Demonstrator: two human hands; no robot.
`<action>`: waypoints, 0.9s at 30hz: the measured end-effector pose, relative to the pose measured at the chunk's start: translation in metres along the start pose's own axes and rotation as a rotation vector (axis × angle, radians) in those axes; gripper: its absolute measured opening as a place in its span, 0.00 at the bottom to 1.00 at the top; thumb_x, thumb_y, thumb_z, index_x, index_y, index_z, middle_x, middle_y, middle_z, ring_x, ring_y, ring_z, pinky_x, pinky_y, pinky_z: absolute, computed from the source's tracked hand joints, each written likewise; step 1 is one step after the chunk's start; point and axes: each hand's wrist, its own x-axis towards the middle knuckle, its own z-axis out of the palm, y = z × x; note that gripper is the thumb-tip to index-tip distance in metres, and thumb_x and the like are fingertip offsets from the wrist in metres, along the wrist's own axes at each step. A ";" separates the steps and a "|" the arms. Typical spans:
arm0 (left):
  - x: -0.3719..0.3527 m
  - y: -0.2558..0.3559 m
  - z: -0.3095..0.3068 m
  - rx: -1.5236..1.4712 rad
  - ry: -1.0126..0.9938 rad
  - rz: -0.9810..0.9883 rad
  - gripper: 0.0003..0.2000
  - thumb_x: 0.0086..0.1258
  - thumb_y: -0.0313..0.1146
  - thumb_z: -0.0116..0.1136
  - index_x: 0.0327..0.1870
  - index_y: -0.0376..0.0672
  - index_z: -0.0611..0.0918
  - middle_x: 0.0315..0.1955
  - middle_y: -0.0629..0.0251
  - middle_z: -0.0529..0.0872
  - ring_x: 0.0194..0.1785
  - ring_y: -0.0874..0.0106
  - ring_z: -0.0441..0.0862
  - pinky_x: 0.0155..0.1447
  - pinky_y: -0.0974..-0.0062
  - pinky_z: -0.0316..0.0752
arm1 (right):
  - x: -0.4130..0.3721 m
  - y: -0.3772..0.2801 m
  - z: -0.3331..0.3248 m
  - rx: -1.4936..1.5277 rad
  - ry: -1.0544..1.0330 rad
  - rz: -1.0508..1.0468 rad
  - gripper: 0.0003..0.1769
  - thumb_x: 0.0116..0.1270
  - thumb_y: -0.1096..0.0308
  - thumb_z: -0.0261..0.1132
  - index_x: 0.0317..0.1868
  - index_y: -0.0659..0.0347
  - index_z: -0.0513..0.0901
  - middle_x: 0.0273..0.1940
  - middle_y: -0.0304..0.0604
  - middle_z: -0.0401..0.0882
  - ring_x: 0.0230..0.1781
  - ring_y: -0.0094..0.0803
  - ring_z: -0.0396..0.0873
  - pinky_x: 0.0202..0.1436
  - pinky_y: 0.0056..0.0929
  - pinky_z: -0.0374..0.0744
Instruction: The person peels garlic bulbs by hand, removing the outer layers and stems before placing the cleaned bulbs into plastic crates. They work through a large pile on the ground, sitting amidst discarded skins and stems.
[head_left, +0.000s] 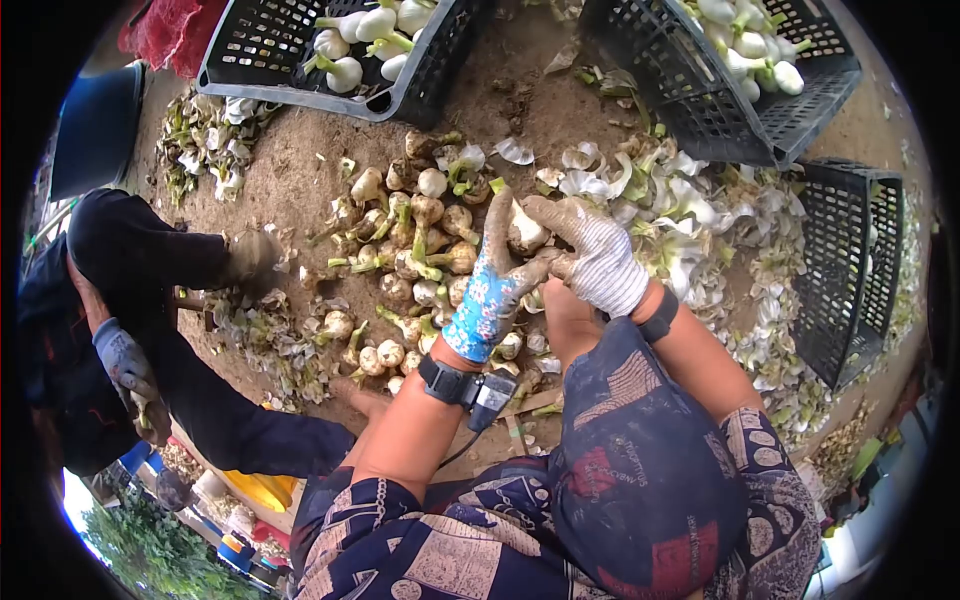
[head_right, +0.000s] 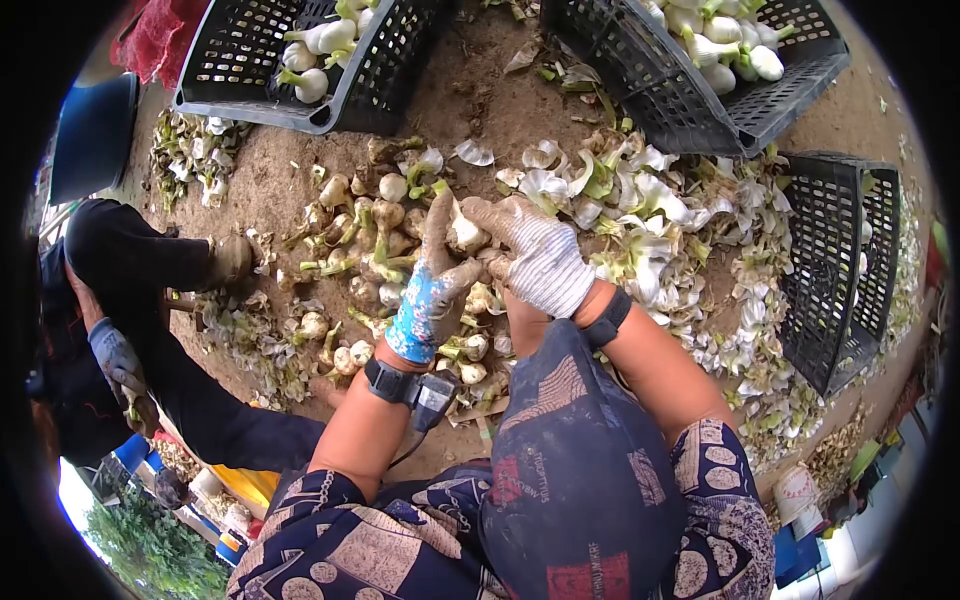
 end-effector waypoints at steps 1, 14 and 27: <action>-0.004 0.004 0.011 -0.105 0.125 -0.027 0.43 0.59 0.37 0.65 0.71 0.42 0.50 0.59 0.61 0.68 0.59 0.71 0.68 0.62 0.73 0.66 | -0.001 -0.002 -0.001 0.008 0.040 -0.050 0.30 0.51 0.74 0.67 0.58 0.56 0.74 0.51 0.48 0.76 0.51 0.43 0.75 0.54 0.34 0.74; 0.009 0.012 0.014 0.922 0.013 0.474 0.39 0.51 0.29 0.62 0.66 0.32 0.58 0.57 0.46 0.68 0.59 0.53 0.68 0.64 0.62 0.63 | -0.001 0.020 -0.011 0.338 0.123 0.089 0.15 0.66 0.57 0.60 0.41 0.61 0.82 0.26 0.33 0.78 0.20 0.14 0.71 0.21 0.16 0.68; 0.025 0.016 0.028 1.073 -0.068 0.627 0.28 0.53 0.32 0.61 0.59 0.38 0.71 0.50 0.48 0.71 0.51 0.50 0.70 0.56 0.58 0.67 | -0.010 0.008 -0.041 0.630 0.019 0.335 0.12 0.65 0.66 0.57 0.40 0.66 0.81 0.27 0.38 0.78 0.27 0.21 0.74 0.30 0.24 0.74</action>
